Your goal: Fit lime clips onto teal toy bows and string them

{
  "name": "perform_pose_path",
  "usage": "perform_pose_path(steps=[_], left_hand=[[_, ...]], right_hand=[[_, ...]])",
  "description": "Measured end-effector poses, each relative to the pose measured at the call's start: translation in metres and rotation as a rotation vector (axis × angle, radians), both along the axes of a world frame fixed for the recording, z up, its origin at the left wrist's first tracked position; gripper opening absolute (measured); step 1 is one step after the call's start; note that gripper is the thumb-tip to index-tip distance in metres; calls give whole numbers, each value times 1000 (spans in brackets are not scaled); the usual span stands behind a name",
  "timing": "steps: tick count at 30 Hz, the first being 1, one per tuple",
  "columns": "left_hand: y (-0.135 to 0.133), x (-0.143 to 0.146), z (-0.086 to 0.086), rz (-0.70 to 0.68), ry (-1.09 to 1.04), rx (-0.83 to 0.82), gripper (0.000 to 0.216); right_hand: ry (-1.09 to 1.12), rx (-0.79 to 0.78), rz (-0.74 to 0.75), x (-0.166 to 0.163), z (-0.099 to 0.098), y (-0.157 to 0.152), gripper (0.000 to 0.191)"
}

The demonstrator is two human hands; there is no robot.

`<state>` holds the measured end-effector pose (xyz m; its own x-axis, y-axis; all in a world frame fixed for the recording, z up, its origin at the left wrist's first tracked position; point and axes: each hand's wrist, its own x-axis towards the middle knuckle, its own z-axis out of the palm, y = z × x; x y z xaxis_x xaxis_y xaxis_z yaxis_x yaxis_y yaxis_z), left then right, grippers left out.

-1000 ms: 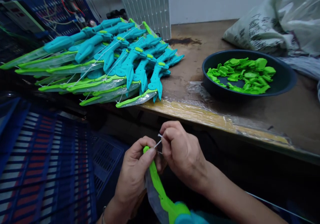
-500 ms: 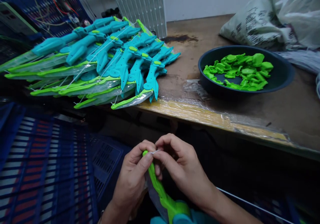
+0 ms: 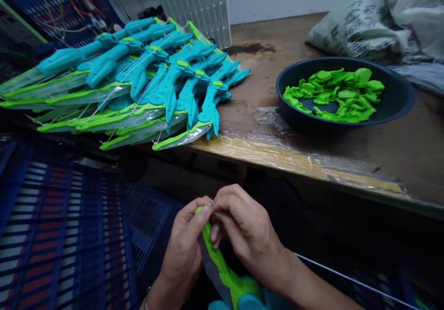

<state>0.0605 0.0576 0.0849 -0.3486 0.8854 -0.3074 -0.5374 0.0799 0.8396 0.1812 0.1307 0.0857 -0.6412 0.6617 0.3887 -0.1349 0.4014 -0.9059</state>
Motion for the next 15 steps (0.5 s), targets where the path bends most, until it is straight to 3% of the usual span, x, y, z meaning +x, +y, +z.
perform_pose_path(steps=[6,9,13,15], left_hand=[[-1,-5,-1,-69,-36,-43,30],[-2,-3,0,-15,-19,-62,26],[-2,0,-3,-7,16,-24,19],[-2,-1,-5,-22,18,8,17]], right_hand=[[-50,202,-24,0,2,4,15],[-98,63,-60,0,3,-1,15],[-67,-304,-30,-1,4,-4,7],[-58,-316,-37,-1,4,-3,12]])
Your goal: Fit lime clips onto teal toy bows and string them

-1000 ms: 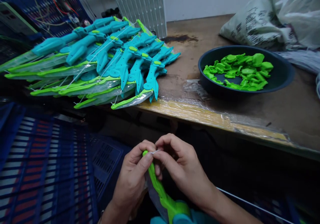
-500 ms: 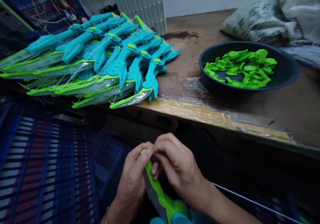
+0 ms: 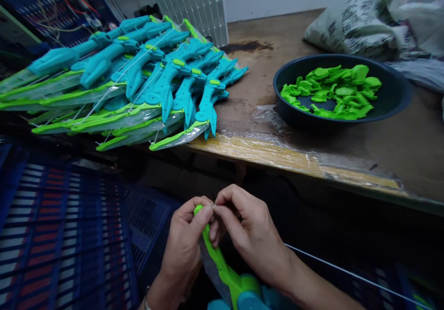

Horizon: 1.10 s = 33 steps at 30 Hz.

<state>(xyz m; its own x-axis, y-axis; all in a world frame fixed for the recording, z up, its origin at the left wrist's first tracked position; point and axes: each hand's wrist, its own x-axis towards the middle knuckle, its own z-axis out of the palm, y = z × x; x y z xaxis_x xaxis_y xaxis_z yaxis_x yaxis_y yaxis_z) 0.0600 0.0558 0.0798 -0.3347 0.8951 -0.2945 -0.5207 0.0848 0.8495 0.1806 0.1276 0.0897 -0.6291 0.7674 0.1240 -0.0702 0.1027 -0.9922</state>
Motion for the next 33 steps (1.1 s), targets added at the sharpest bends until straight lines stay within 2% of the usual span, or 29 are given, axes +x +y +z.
perform_pose_path(steps=[5,11,18,21,24,28,30,33], left_hand=[[0,-3,-3,-57,-21,22,23],[-1,-3,-4,-41,-60,34,19],[-1,1,-4,-21,-24,-3,27],[0,1,-2,-12,-21,5,30],[1,2,-1,-14,-24,22,31],[0,2,-3,12,-7,16,27],[-1,2,-4,15,-9,1,23],[-2,3,-4,-10,-26,-3,23]], right_hand=[[-20,363,-143,0,-5,-2,16],[-14,541,-164,0,-7,-7,20],[-145,871,-208,-2,-8,-4,16],[-124,885,-245,-1,-9,-3,15],[-93,815,-251,3,-6,-2,14],[-73,674,-140,7,-1,-2,10],[-86,617,-92,7,0,-2,17],[-112,558,-57,7,1,-2,14]])
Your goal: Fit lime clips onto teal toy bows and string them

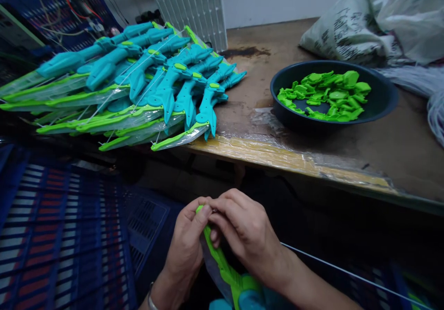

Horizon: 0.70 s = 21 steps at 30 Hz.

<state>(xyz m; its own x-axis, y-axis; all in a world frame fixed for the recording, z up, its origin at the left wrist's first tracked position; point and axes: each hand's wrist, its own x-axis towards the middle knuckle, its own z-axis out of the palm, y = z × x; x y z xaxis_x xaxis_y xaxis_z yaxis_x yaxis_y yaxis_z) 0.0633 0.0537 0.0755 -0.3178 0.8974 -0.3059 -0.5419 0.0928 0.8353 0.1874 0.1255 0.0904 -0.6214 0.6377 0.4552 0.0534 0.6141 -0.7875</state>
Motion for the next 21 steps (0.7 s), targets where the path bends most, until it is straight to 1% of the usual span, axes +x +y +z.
perform_pose_path(steps=[2,4,8,13,17,19,21], left_hand=[[0,1,1,-23,-2,17,25],[0,2,2,-36,6,41,29],[2,2,-3,-62,13,79,32],[7,3,-11,-178,-53,193,28],[9,5,-5,-221,-125,271,27],[10,5,1,-228,-162,289,26],[10,2,8,-213,-171,325,25]], right_hand=[[-18,-12,-3,3,1,1,15],[-59,36,-19,10,3,1,18],[-175,253,-110,26,4,-3,23],[-251,527,-198,29,2,-13,26],[-255,640,-234,26,10,-14,22],[-220,696,-260,25,19,-13,23],[-181,742,-316,25,32,-13,22]])
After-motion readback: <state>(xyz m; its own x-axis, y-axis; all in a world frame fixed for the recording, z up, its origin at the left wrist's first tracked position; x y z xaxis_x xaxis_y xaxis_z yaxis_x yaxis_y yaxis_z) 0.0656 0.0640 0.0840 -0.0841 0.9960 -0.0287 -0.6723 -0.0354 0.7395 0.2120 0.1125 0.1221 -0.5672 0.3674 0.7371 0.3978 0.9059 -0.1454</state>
